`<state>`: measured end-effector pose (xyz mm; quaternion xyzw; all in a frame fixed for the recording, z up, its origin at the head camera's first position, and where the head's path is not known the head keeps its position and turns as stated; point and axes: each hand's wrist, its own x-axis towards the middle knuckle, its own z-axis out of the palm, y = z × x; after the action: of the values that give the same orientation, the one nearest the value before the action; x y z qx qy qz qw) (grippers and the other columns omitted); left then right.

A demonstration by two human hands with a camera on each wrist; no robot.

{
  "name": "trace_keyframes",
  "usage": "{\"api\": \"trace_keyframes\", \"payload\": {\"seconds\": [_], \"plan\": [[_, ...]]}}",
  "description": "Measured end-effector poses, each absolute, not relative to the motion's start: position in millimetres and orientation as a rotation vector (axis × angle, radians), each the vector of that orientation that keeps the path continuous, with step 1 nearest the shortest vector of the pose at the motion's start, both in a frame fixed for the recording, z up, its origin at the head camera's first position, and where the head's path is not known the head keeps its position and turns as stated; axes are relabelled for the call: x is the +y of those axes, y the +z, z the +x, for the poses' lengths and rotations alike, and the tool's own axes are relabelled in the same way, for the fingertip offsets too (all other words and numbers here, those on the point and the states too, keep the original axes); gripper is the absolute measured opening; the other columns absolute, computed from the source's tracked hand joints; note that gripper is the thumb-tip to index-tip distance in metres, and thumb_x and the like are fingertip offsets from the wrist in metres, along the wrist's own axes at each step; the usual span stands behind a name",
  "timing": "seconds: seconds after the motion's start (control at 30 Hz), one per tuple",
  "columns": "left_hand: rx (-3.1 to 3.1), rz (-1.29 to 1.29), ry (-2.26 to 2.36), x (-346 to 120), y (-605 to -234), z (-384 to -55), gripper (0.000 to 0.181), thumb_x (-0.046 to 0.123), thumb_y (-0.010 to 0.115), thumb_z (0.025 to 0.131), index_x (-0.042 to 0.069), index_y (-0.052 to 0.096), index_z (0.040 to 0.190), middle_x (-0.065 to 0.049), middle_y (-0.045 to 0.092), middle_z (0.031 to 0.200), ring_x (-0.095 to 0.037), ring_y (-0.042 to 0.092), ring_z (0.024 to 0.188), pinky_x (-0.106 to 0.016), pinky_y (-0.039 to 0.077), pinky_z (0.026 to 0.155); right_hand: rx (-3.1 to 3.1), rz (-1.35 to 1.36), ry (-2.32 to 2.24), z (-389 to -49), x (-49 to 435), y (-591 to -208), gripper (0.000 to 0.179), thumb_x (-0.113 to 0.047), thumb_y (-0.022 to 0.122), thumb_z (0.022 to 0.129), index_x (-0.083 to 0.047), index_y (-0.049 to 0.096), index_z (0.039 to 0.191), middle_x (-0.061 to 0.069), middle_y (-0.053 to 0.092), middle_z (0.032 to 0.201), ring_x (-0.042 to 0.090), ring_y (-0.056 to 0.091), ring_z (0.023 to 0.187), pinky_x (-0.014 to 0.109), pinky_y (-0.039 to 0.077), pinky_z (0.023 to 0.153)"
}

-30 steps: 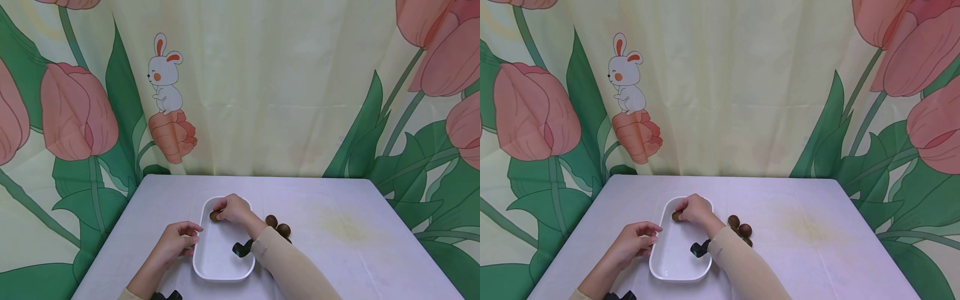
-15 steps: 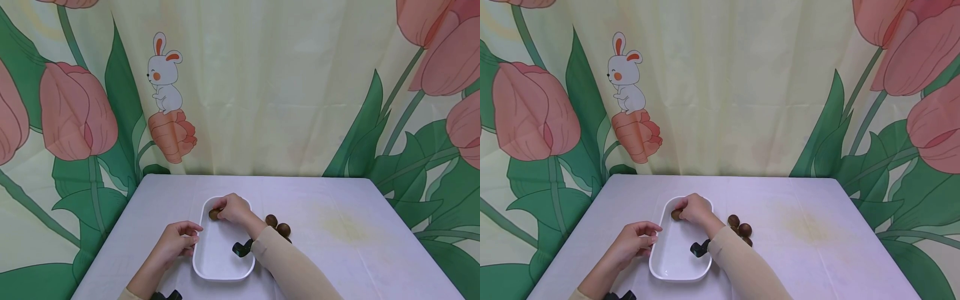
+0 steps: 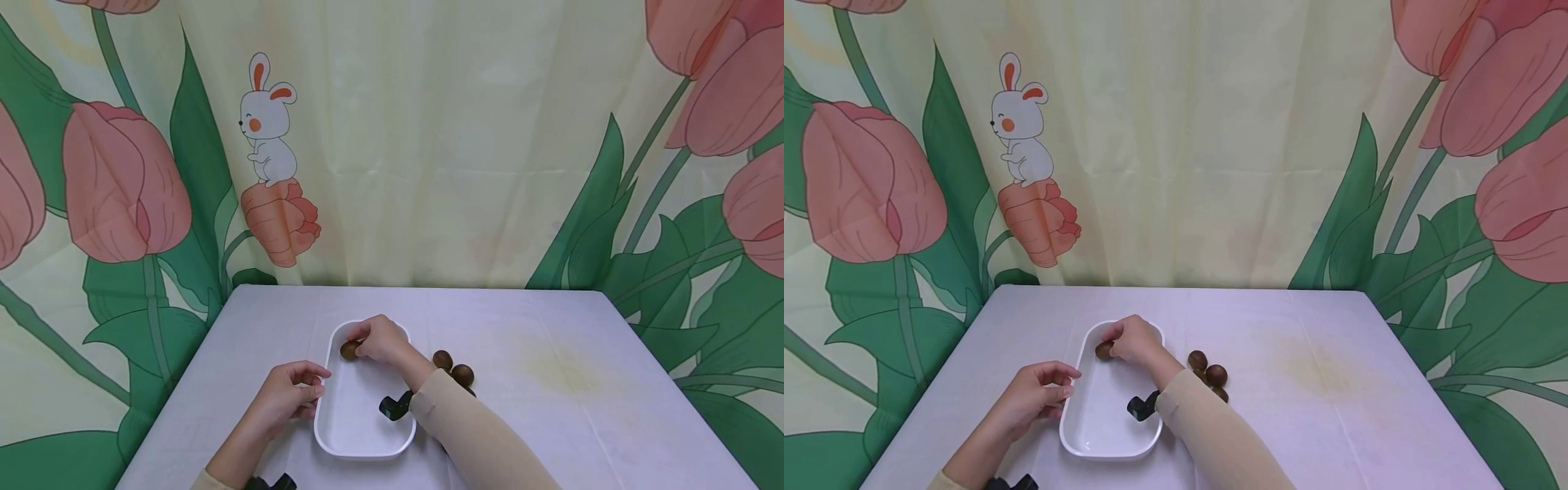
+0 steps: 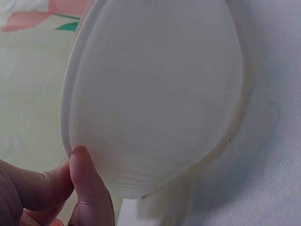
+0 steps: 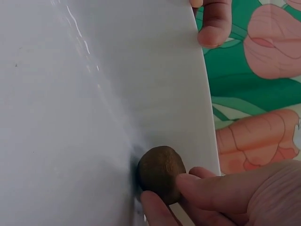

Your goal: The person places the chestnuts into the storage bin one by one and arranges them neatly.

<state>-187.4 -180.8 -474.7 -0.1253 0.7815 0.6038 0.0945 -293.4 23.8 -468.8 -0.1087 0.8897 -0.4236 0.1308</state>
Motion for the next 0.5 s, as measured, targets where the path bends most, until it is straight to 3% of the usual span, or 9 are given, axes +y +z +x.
{"api": "trace_keyframes", "payload": {"seconds": [0.5], "plan": [[2.319, -0.376, 1.770, -181.1, -472.2, -186.5, 0.024, -0.004, 0.078, 0.093, 0.007, 0.080, 0.113, -0.010, 0.066, 0.093, -0.021, 0.063, 0.067, -0.031, 0.061, 0.056, 2.586, -0.222, -1.292, -290.1, 22.7, -463.7, 0.025, 0.002, 0.078, 0.086, -0.015, 0.085, 0.102, 0.002, 0.080, 0.104, 0.020, 0.064, 0.095, 0.032, 0.053, 0.075]]}}
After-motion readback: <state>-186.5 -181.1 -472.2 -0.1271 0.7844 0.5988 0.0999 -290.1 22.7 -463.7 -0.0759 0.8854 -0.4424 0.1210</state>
